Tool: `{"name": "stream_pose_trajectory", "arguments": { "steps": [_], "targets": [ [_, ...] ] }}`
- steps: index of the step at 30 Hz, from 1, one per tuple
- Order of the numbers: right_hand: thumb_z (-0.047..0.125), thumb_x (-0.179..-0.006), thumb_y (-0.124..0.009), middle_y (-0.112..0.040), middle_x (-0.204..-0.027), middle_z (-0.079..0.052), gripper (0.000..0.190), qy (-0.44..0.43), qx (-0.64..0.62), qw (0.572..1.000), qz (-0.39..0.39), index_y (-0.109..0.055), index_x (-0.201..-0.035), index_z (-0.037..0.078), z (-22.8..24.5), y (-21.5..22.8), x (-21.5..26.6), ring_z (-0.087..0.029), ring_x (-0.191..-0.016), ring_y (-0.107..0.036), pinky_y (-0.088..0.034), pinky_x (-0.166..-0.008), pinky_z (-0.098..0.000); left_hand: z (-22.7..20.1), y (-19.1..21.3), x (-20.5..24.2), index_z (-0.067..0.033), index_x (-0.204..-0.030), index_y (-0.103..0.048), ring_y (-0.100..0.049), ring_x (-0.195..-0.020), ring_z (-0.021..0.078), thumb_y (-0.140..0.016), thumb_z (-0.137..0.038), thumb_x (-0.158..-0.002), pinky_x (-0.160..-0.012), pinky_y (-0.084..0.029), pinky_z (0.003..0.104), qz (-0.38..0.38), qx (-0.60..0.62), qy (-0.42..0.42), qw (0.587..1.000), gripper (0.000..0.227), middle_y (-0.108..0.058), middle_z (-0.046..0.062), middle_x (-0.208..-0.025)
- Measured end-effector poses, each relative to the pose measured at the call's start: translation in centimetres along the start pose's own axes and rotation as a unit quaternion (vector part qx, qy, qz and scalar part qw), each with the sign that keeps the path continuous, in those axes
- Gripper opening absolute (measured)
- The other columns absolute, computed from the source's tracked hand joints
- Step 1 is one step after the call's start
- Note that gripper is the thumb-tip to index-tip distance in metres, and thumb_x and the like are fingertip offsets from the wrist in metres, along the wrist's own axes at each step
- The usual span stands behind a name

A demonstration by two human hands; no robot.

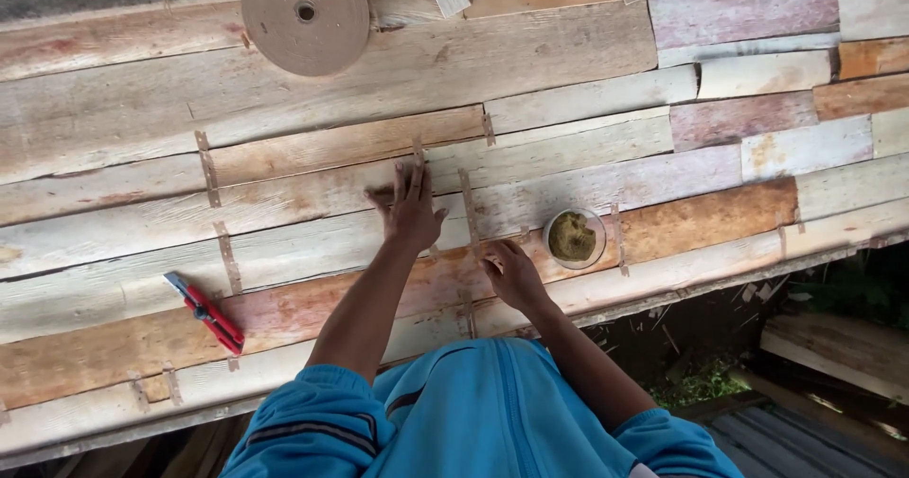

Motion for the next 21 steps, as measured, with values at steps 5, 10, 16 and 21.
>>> {"name": "stream_pose_trajectory", "arguments": {
  "steps": [5,10,16,21],
  "targets": [
    [0.02,-0.098,-0.073,-0.065,-0.127,-0.022,0.034,-0.013,0.009,0.999,-0.03,-0.067,-0.128,0.007,2.4,0.3,0.8,-0.046,-0.118,-0.064,-0.059,-0.091,-0.0556,0.2,-4.7,2.4,-0.0135,-0.168,-0.005,0.01,-0.161,0.0327,-0.044,-0.052,-0.108,-0.12,-0.004,0.08,-0.013,-0.025,-0.059,0.998,0.082,0.01,0.006,-0.176],
    [0.016,-0.094,-0.076,-0.066,-0.127,-0.014,0.031,0.003,0.041,0.997,-0.069,-0.071,-0.125,0.013,2.1,-0.9,0.7,-0.04,-0.121,-0.064,-0.054,-0.101,-0.0508,0.5,-7.4,5.3,-0.0107,-0.168,-0.001,0.008,-0.161,0.032,-0.044,-0.049,-0.108,-0.124,0.002,0.073,-0.026,-0.018,-0.082,0.996,0.083,0.011,0.009,-0.176],
    [0.014,-0.094,-0.076,-0.068,-0.119,-0.012,0.019,0.028,0.062,0.995,-0.08,-0.076,-0.112,0.012,1.1,-1.4,0.3,-0.035,-0.118,-0.067,-0.053,-0.103,-0.0462,2.0,-8.8,7.5,-0.0099,-0.168,-0.008,0.002,-0.162,0.032,-0.052,-0.046,-0.105,-0.127,-0.002,0.069,-0.054,0.033,-0.114,0.991,0.085,0.002,0.011,-0.176],
    [0.025,-0.101,-0.072,-0.061,-0.133,-0.013,0.025,-0.003,0.063,0.998,-0.003,-0.073,-0.122,0.01,-1.0,-2.0,0.2,-0.039,-0.128,-0.061,-0.05,-0.108,-0.0504,2.5,-10.1,9.6,-0.0126,-0.169,-0.005,0.006,-0.162,0.0308,-0.049,-0.046,-0.108,-0.127,0.002,0.062,-0.027,0.043,-0.05,0.997,0.082,0.007,0.009,-0.176]
  ]
}}
Point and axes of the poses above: each hand's wrist, its own x-axis away from the middle knuckle, its own y-axis out of the back of the hand, z = x × y, the point moved 7 cm from there along -x, towards the middle knuckle
